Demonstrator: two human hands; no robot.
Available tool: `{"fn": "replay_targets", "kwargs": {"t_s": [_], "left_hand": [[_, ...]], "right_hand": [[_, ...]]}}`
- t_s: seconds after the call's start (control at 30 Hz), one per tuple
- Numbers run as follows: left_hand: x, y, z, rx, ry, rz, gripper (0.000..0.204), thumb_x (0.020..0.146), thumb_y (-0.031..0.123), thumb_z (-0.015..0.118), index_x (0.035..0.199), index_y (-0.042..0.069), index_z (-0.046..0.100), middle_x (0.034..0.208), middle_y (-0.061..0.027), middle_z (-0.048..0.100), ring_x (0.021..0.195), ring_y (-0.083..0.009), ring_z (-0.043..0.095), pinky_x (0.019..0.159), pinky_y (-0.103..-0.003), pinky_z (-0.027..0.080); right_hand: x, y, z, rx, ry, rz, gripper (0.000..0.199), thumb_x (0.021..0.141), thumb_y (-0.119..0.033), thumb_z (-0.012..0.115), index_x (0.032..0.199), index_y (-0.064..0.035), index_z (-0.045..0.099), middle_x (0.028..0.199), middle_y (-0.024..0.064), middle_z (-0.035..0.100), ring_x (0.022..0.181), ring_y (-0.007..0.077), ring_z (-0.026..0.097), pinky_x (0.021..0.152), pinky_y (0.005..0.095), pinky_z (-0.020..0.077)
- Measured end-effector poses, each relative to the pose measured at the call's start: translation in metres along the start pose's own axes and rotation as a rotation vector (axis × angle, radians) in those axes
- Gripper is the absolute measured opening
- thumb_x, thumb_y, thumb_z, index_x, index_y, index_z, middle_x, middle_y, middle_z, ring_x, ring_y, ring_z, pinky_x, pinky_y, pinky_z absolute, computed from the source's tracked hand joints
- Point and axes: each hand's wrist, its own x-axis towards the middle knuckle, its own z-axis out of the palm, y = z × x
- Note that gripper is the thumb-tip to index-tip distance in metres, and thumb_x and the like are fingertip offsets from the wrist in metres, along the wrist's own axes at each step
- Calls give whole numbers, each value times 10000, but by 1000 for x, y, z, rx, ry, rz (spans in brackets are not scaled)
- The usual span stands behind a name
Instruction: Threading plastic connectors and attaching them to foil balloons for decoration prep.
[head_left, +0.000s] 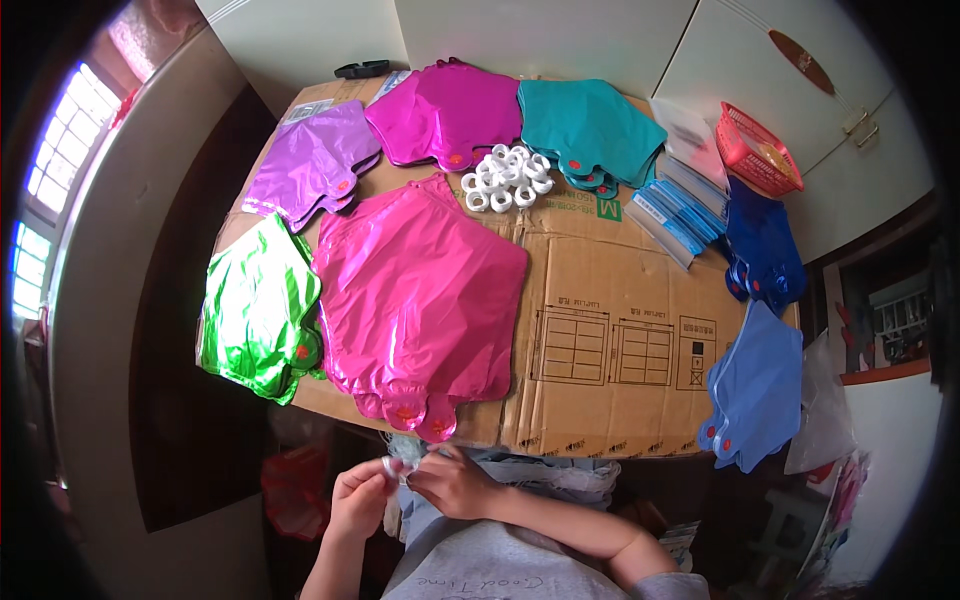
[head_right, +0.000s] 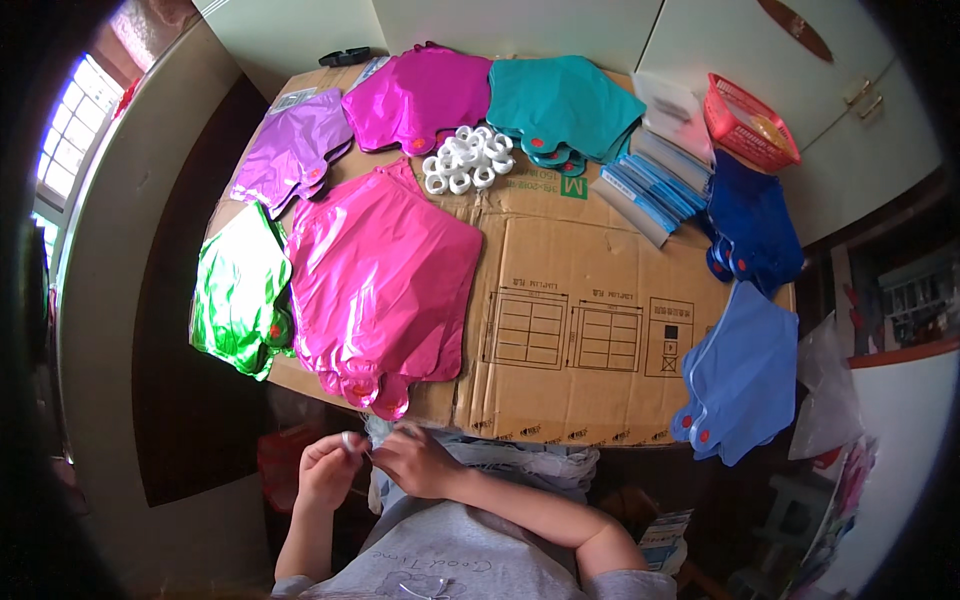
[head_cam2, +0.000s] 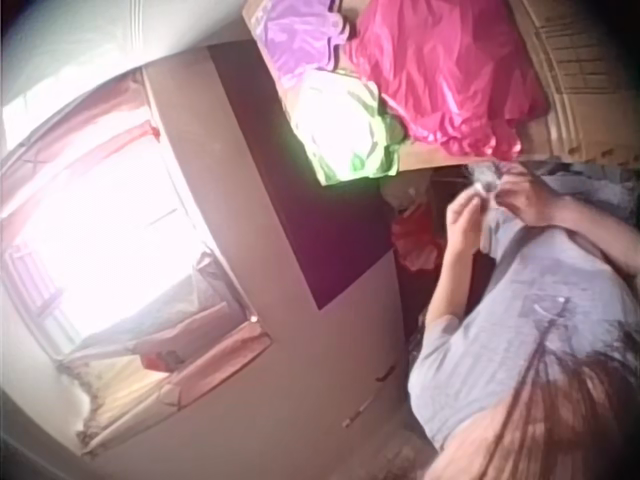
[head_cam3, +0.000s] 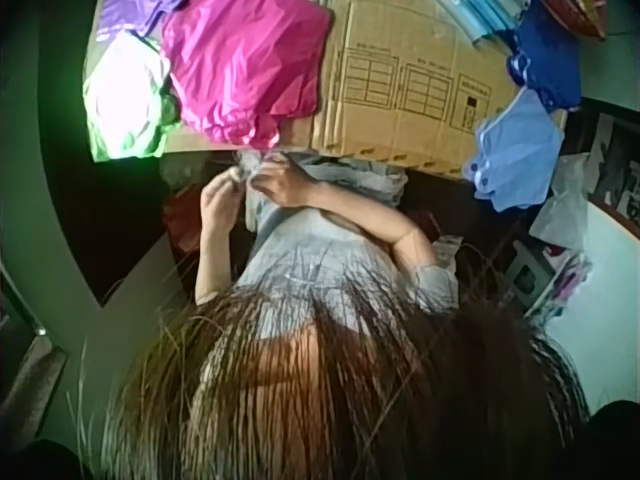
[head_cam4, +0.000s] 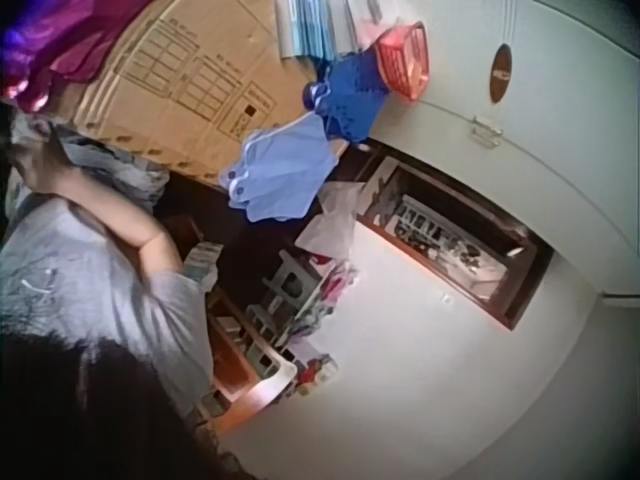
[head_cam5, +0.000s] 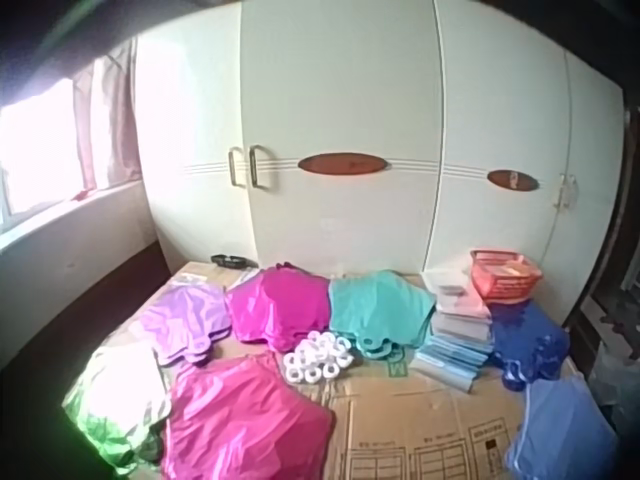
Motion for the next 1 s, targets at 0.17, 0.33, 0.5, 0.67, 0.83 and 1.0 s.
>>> {"fn": "replay_targets", "kwargs": {"t_s": [0.17,0.33,0.5,0.67,0.83,1.0], "left_hand": [[5,12,-9,1189,-256,287,125,851,51,552,768,-5,629,766,-102,624,781,-174,557,708,-302,430],[10,-10,-26,-60,-173,113,125,885,110,564,900,-3,614,860,-98,624,724,-148,564,698,-275,439],[26,16,-53,-320,28,159,154,935,224,494,870,95,548,734,24,529,624,-96,462,578,-247,379],[44,44,-126,-529,201,144,182,954,215,460,879,92,571,817,30,603,774,-103,592,671,-240,497],[57,84,-217,-409,188,370,147,928,124,494,875,30,593,873,-65,637,889,-156,619,710,-257,541],[40,196,-355,-272,178,717,240,960,154,427,918,-8,599,979,-126,641,1052,-234,584,819,-306,544]], "right_hand": [[3,9,-6,100,-89,126,77,783,-93,585,842,-59,549,789,86,535,815,264,554,725,362,452],[-6,23,11,18,-157,128,268,836,-164,572,1075,-57,515,967,145,552,928,306,562,775,389,462],[-31,25,8,-308,-296,409,690,846,-323,587,1396,-78,250,1234,281,424,1112,337,505,922,465,409],[-59,28,-10,-524,-355,437,327,828,-309,581,1040,-72,504,789,187,606,709,285,636,615,429,502],[-90,51,-5,-634,-276,360,140,837,-233,514,798,-99,505,482,83,566,442,258,604,446,399,484],[-93,53,-12,-639,-282,364,126,842,-210,488,803,-94,516,537,110,598,477,267,622,456,414,488]]}}
